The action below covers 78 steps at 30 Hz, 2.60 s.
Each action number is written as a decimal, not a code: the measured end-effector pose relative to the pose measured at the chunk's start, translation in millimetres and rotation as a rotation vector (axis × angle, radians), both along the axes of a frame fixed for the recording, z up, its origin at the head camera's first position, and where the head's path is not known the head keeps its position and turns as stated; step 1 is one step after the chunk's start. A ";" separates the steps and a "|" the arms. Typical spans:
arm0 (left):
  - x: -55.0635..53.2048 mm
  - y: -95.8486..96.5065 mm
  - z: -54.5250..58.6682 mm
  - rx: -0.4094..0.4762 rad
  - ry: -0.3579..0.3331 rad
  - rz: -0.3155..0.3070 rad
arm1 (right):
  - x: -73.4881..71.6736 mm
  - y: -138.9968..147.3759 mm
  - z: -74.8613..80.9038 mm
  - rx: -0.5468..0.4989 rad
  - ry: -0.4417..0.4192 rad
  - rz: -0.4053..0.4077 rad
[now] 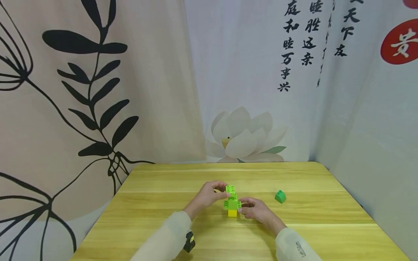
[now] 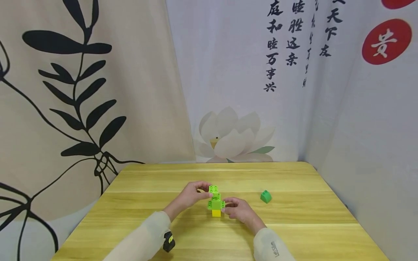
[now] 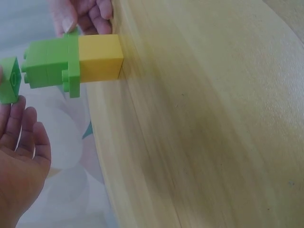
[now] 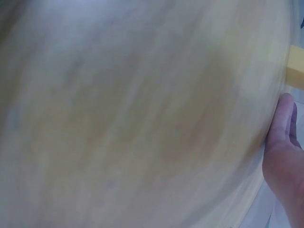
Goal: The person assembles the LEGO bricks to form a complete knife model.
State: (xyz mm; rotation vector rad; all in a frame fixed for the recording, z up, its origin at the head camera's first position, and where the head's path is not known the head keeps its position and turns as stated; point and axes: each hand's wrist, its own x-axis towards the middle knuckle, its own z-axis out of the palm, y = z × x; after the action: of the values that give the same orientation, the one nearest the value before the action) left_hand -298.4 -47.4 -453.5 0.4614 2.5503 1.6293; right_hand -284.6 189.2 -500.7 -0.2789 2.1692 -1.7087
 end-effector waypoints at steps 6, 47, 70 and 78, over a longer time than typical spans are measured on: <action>-0.1 1.9 -2.1 0.007 -0.012 -0.014 | -0.4 0.8 0.0 -0.005 0.000 0.004; 9.2 7.5 -12.2 0.010 0.014 -0.051 | 2.5 0.6 -1.8 0.015 0.014 0.002; 10.8 11.5 -15.3 -0.003 0.026 -0.037 | 3.7 0.3 1.2 0.020 0.018 0.001; 10.6 12.2 -17.7 0.033 0.009 -0.012 | 2.1 0.3 -1.0 0.017 0.011 0.003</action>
State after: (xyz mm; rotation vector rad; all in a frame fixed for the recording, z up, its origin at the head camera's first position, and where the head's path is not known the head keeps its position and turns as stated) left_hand -287.8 -35.2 -471.2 0.4868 2.5247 1.6718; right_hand -282.4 189.6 -501.7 -0.2875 2.1890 -1.6898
